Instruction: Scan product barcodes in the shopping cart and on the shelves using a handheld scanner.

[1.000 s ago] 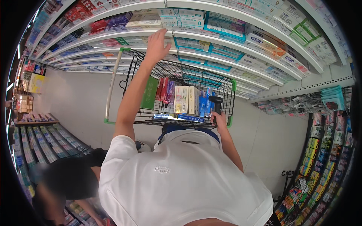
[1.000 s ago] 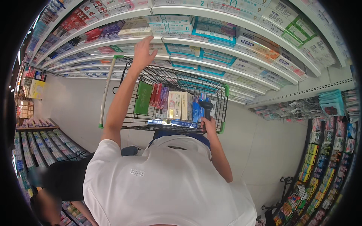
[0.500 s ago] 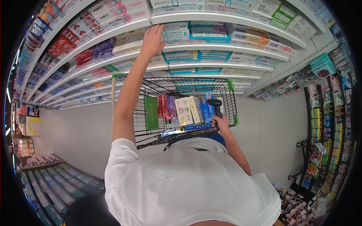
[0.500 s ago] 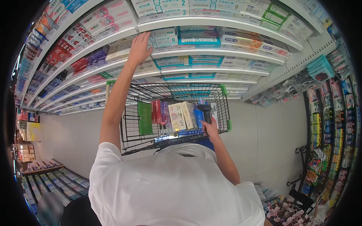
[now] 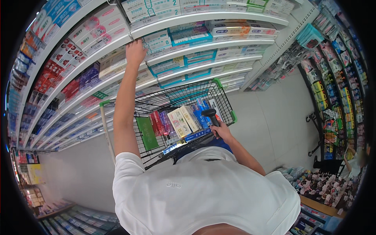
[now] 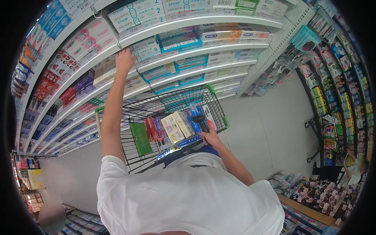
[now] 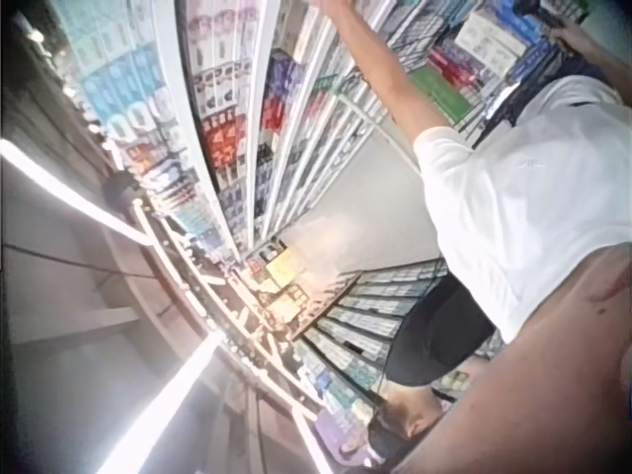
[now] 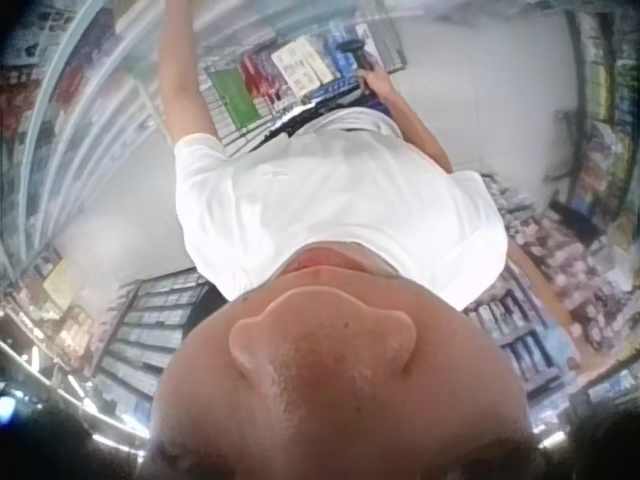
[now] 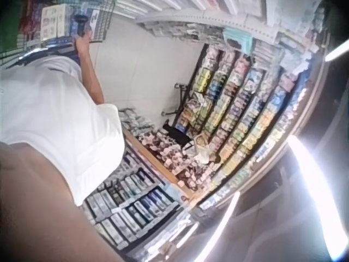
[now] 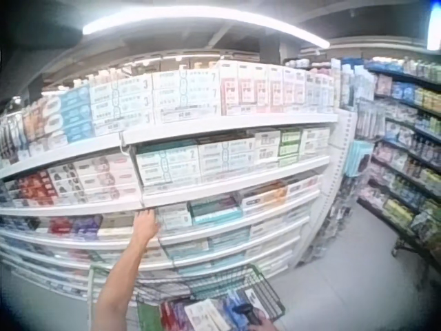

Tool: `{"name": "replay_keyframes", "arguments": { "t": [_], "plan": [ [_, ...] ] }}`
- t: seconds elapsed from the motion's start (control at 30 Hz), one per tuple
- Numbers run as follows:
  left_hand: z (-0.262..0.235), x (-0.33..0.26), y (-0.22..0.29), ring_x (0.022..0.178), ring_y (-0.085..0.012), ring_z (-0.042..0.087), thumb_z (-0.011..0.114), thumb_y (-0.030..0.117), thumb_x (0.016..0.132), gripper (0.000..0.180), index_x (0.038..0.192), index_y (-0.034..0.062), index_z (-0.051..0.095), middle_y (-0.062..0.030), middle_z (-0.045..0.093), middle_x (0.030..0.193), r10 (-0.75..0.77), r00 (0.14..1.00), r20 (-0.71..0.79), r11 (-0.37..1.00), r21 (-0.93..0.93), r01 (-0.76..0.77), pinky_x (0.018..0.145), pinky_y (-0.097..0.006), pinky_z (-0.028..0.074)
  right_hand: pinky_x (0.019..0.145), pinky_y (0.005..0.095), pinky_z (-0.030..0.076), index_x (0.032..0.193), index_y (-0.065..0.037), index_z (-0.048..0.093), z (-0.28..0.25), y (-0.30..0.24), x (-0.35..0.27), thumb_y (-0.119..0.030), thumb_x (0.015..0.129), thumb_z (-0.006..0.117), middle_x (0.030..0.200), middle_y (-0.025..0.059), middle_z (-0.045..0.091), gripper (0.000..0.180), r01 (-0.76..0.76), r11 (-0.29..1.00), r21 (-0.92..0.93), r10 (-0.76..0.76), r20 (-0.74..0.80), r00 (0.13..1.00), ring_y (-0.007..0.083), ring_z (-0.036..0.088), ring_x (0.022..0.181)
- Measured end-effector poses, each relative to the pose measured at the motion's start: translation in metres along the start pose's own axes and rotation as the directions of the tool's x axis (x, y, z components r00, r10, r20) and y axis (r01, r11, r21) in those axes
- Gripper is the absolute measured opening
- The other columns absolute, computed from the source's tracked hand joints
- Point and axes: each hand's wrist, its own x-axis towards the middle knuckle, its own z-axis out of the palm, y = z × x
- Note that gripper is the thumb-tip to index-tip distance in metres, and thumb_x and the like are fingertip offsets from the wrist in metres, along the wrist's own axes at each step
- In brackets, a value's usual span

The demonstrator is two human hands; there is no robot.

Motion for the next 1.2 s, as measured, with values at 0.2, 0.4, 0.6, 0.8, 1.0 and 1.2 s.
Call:
{"name": "replay_keyframes", "arguments": {
  "t": [0.2, 0.4, 0.6, 0.8, 1.0, 1.2],
  "plan": [
    [0.002, 0.0, 0.001, 0.099, -0.0291, 0.06, 0.074, 0.023, 0.072, 0.044, 0.108, 0.0053, 0.057, -0.0121, 0.064, 0.102, 0.029, 0.997, -0.067, 1.0, 0.009, -0.028, 0.085, -0.041, 0.044, 0.04, 0.0242, 0.038, 0.099, -0.003, 0.052, 0.002, -0.006, -0.01, -0.016, 0.083, 0.065, 0.061, 0.0013, 0.054, 0.024, 0.027, 0.999, 0.03, -0.026, -0.012, 1.0, 0.0096, 0.052, 0.049],
    [0.006, -0.006, 0.003, 0.099, -0.0255, 0.058, 0.071, 0.019, 0.069, 0.042, 0.107, 0.0066, 0.058, -0.0088, 0.063, 0.098, 0.069, 0.965, -0.252, 0.998, 0.031, -0.064, 0.085, -0.04, 0.043, 0.039, 0.0246, 0.038, 0.097, -0.003, 0.052, 0.007, 0.002, -0.007, -0.017, 0.084, 0.065, 0.061, 0.0006, 0.053, 0.023, -0.004, 1.0, 0.025, 0.005, -0.028, 1.0, 0.0094, 0.051, 0.049],
    [0.013, -0.015, -0.004, 0.102, -0.0243, 0.056, 0.076, 0.024, 0.068, 0.05, 0.111, 0.0061, 0.058, -0.0069, 0.061, 0.106, 0.114, 0.929, -0.351, 0.992, 0.089, -0.088, 0.09, -0.04, 0.042, 0.037, 0.0241, 0.04, 0.09, -0.005, 0.05, 0.015, 0.002, 0.001, -0.018, 0.082, 0.067, 0.059, -0.0002, 0.052, 0.023, 0.009, 1.0, -0.011, -0.009, 0.011, 1.0, 0.0093, 0.052, 0.047],
    [0.008, -0.038, -0.004, 0.114, -0.0252, 0.053, 0.073, 0.018, 0.069, 0.057, 0.121, 0.0058, 0.054, -0.0077, 0.057, 0.125, 0.142, 0.875, -0.464, 0.982, -0.045, -0.183, 0.099, -0.042, 0.039, 0.04, 0.0245, 0.043, 0.097, -0.003, 0.049, 0.018, -0.001, -0.002, -0.018, 0.082, 0.067, 0.062, -0.0004, 0.052, 0.028, -0.002, 1.0, -0.028, 0.001, -0.007, 1.0, 0.009, 0.052, 0.05],
    [-0.017, -0.117, 0.031, 0.11, -0.0291, 0.056, 0.077, 0.014, 0.067, 0.06, 0.121, 0.0031, 0.054, -0.0117, 0.06, 0.119, -0.099, 0.932, -0.35, 0.893, -0.444, -0.071, 0.097, -0.041, 0.039, 0.041, 0.0244, 0.043, 0.099, -0.002, 0.049, 0.019, 0.001, 0.001, -0.02, 0.081, 0.068, 0.062, -0.0003, 0.052, 0.031, -0.01, 1.0, -0.026, 0.011, 0.004, 1.0, 0.009, 0.052, 0.051],
    [0.026, -0.265, 0.095, 0.09, -0.0174, 0.06, 0.06, 0.009, 0.089, 0.025, 0.111, -0.0042, 0.056, -0.0089, 0.063, 0.102, -0.334, 0.821, 0.464, -0.339, -0.871, 0.354, 0.082, -0.029, 0.047, 0.039, 0.0242, 0.041, 0.096, 0.0, 0.049, 0.027, 0.003, 0.019, -0.019, 0.082, 0.067, 0.059, 0.0, 0.051, 0.029, -0.026, 1.0, -0.002, 0.027, 0.04, 0.999, 0.0089, 0.051, 0.046]
  ]
}}
